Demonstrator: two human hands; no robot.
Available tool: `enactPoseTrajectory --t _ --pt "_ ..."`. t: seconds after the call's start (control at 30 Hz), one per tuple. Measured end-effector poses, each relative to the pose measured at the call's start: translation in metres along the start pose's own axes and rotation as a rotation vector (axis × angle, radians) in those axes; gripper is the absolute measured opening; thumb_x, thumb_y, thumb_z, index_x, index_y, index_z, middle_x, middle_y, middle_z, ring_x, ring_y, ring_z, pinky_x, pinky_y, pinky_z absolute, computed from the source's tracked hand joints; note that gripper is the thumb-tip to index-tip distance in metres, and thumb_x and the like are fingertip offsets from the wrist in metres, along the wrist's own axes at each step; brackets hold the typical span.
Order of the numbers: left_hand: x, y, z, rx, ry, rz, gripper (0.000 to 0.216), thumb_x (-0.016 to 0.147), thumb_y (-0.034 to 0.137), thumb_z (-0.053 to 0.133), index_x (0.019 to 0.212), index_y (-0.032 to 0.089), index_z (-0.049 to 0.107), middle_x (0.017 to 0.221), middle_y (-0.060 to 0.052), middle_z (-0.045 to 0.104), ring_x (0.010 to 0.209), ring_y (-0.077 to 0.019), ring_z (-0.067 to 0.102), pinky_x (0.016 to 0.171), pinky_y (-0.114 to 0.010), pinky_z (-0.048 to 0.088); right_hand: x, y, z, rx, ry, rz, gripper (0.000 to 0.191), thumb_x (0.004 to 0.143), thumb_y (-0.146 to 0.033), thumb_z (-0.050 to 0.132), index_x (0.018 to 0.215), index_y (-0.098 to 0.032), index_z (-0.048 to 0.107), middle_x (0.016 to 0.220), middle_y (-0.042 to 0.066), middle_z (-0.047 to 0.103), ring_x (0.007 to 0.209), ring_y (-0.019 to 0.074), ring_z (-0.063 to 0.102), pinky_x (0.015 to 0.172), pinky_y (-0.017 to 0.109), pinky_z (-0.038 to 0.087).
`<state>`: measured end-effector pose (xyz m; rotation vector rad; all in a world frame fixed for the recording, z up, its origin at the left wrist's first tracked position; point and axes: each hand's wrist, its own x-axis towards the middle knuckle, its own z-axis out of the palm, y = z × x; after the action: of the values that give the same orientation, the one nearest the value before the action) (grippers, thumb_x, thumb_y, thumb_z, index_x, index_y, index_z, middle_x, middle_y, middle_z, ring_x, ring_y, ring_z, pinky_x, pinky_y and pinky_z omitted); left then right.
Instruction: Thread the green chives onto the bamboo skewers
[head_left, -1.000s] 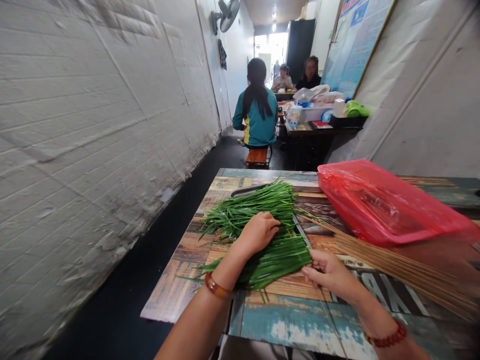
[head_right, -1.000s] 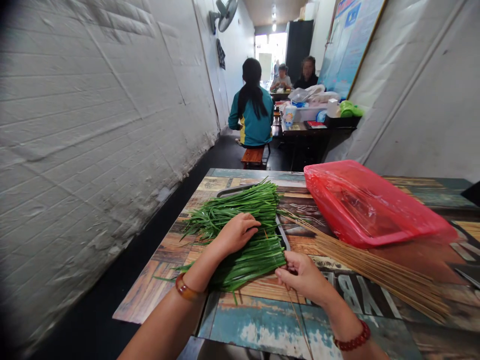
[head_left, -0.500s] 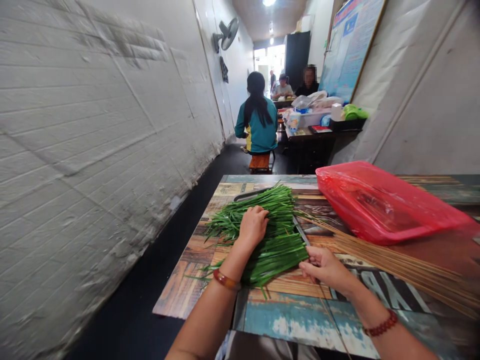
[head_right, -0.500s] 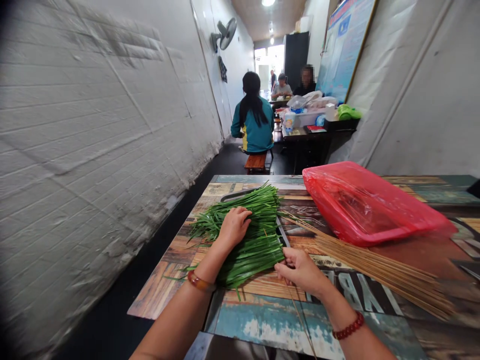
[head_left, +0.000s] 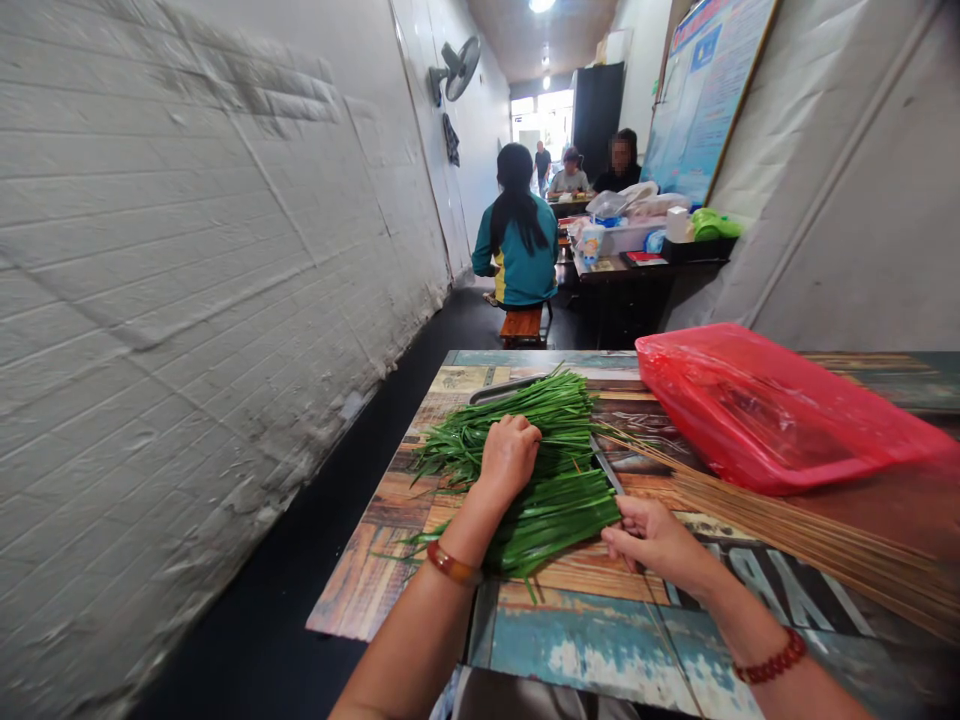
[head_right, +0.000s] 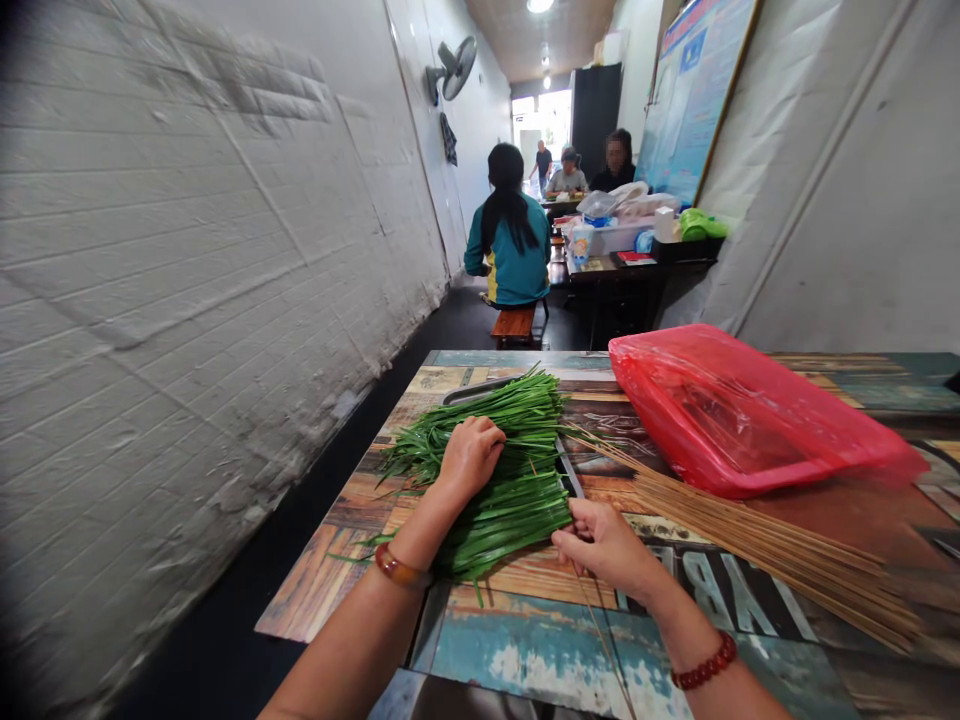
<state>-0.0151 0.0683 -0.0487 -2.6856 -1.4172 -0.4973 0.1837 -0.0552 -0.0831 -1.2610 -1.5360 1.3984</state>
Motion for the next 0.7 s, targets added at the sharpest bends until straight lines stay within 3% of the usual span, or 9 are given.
enactPoseTrajectory --t 0.33,0.5,0.7 --pt "-0.0027 -0.0002 0.0013 -0.096 0.058 -0.006 0.013 0.080 0.012 0.050 0.087 0.020 0.058 0.086 -0.005 0.061 0.085 -0.0206 0.051 0.073 -0.032 0.038 -0.0007 -0.0013 -0.0006 -0.011 -0.003 0.007 0.015 0.078 -0.029 0.058 0.070 -0.018 0.052 0.059 -0.003 0.059 0.043 0.0080 0.052 0.043 0.021 0.040" --pt "-0.0028 -0.0027 0.0047 -0.203 0.076 0.026 0.011 0.084 0.021 0.052 0.087 0.021 0.063 0.084 -0.004 0.060 0.083 -0.0177 0.053 0.073 -0.028 0.040 -0.0004 -0.0003 -0.0004 0.000 -0.009 0.012 0.015 0.078 -0.029 0.057 0.070 -0.017 0.052 0.058 -0.003 0.059 0.043 0.0081 0.052 0.043 0.020 0.040" --pt "-0.0013 -0.0011 0.0031 -0.333 0.072 0.044 0.025 0.088 0.031 0.048 0.080 0.019 0.068 0.077 -0.004 0.060 0.076 -0.0152 0.054 0.071 -0.027 0.040 -0.0004 0.0001 0.0002 0.005 -0.002 0.016 0.017 0.078 -0.031 0.059 0.071 -0.017 0.053 0.058 -0.003 0.060 0.042 0.0085 0.052 0.042 0.021 0.040"
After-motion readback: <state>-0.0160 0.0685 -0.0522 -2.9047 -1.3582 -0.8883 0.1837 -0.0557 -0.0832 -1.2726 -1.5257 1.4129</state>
